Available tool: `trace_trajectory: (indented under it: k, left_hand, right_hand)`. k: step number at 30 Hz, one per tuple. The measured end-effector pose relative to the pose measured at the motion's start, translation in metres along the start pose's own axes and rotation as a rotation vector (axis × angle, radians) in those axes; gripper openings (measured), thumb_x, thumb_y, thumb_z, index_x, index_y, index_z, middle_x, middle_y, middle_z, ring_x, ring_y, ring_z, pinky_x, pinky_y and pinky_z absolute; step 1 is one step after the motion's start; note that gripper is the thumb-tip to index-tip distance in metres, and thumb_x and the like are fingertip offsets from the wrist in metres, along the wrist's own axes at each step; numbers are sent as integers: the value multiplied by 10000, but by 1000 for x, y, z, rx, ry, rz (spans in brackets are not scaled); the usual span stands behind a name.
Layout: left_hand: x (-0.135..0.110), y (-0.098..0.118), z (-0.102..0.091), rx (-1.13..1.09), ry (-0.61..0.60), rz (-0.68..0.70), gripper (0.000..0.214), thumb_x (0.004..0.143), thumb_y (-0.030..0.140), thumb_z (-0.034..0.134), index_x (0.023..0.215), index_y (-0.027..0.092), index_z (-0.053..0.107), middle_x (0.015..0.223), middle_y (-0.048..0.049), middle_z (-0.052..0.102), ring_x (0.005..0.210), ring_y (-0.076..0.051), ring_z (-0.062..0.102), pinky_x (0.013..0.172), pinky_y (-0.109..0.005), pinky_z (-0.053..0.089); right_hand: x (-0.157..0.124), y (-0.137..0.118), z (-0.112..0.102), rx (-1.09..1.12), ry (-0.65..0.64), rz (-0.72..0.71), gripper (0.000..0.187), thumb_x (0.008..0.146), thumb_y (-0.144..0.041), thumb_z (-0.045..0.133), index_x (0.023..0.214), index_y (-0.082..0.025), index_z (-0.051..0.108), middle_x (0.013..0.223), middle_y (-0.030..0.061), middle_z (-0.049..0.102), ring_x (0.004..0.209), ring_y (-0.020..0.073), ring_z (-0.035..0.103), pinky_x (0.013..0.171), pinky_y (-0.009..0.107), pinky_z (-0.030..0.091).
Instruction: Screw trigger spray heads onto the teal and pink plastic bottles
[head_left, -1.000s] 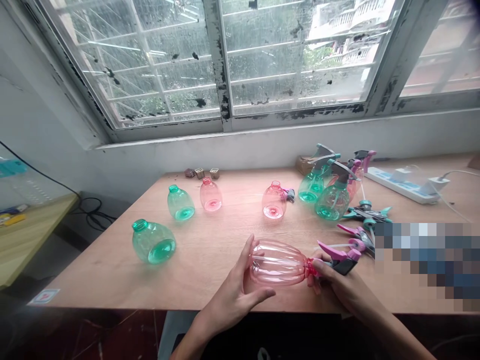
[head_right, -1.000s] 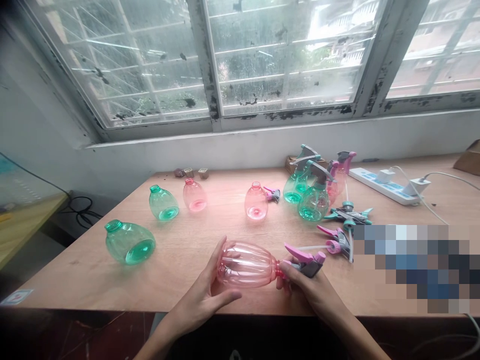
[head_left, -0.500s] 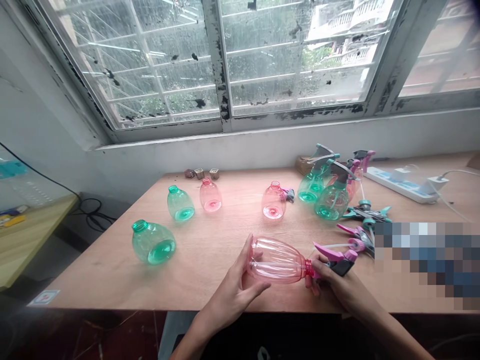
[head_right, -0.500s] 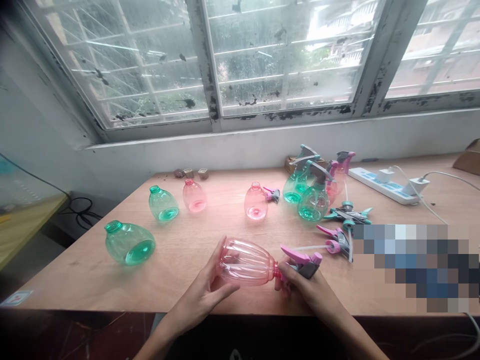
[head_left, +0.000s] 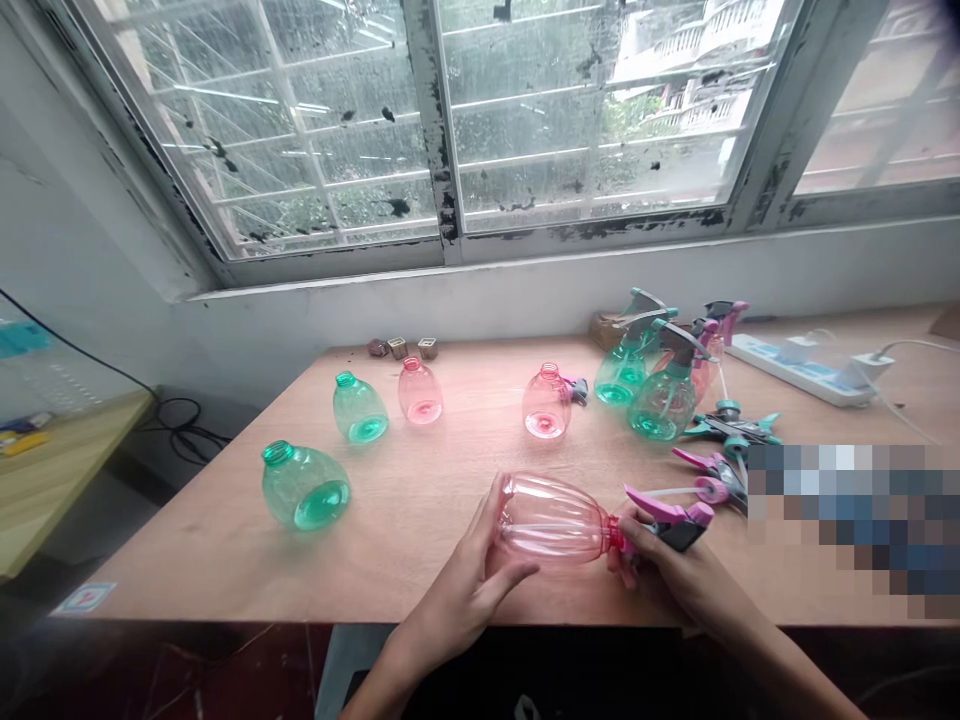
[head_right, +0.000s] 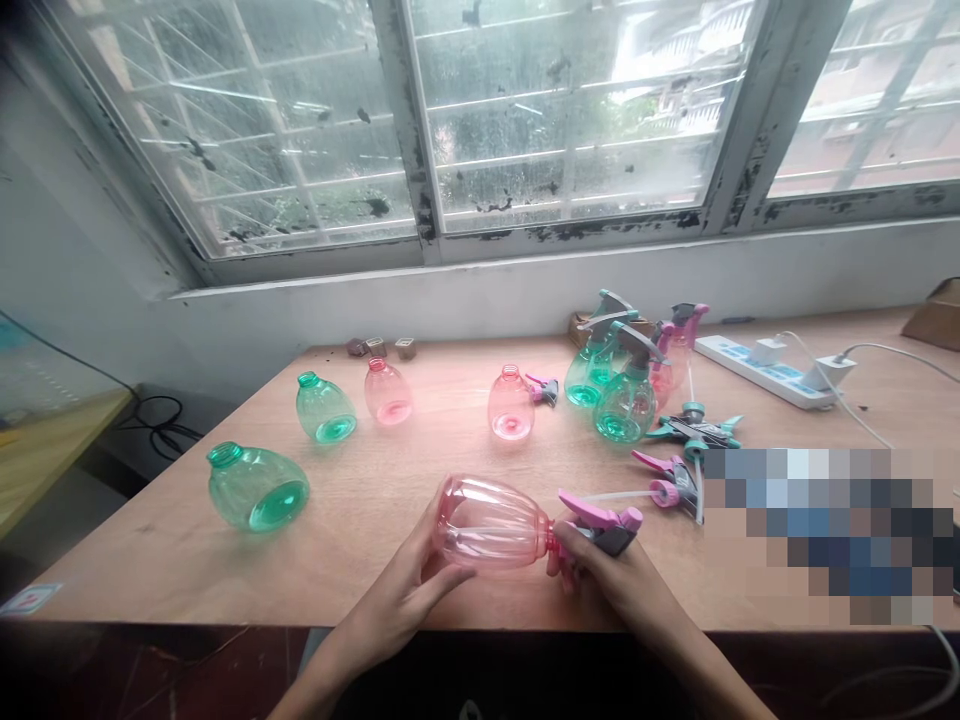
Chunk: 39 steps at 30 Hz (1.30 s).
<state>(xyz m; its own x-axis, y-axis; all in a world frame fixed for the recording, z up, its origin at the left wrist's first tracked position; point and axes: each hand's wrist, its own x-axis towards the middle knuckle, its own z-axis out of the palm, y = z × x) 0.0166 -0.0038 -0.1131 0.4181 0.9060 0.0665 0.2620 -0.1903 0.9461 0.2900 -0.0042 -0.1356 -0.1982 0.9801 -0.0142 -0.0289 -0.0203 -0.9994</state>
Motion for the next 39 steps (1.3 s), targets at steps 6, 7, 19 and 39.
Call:
trace_trajectory:
  k: [6,7,19,39]
  left_hand:
    - [-1,1,1,-144,-39,-46,924,942,461,706,1649,303,133,1703,-101,288,1555,-305,304,1297,-492,205]
    - [-1,2,0,-179,-38,-53,900,960,491,670,1650,288,128,1705,-114,280,1550,-309,315,1293,-497,217]
    - [2,-2,1,-288,-25,-11,899,876,340,808,1607,365,285,1678,-61,348,1511,-314,385,1269,-471,296]
    - [-1,1,0,-256,-33,9,845,913,339,771,1600,423,285,1712,-12,289,1526,-304,375,1253,-435,349]
  right_hand:
    - [0,2,1,67,32,-10,447,958,-566,639,702,-200,654,646,14,707,585,167,613,613,294,453]
    - [-1,2,1,67,34,-7,445,959,-565,638,706,-199,655,650,15,711,584,167,614,613,294,454]
    - [0,3,-1,71,91,2,469,958,-591,622,716,-195,689,651,13,686,588,179,627,633,301,479]
    - [2,7,1,214,179,87,462,907,-594,687,696,-184,660,617,20,695,532,165,602,580,284,461]
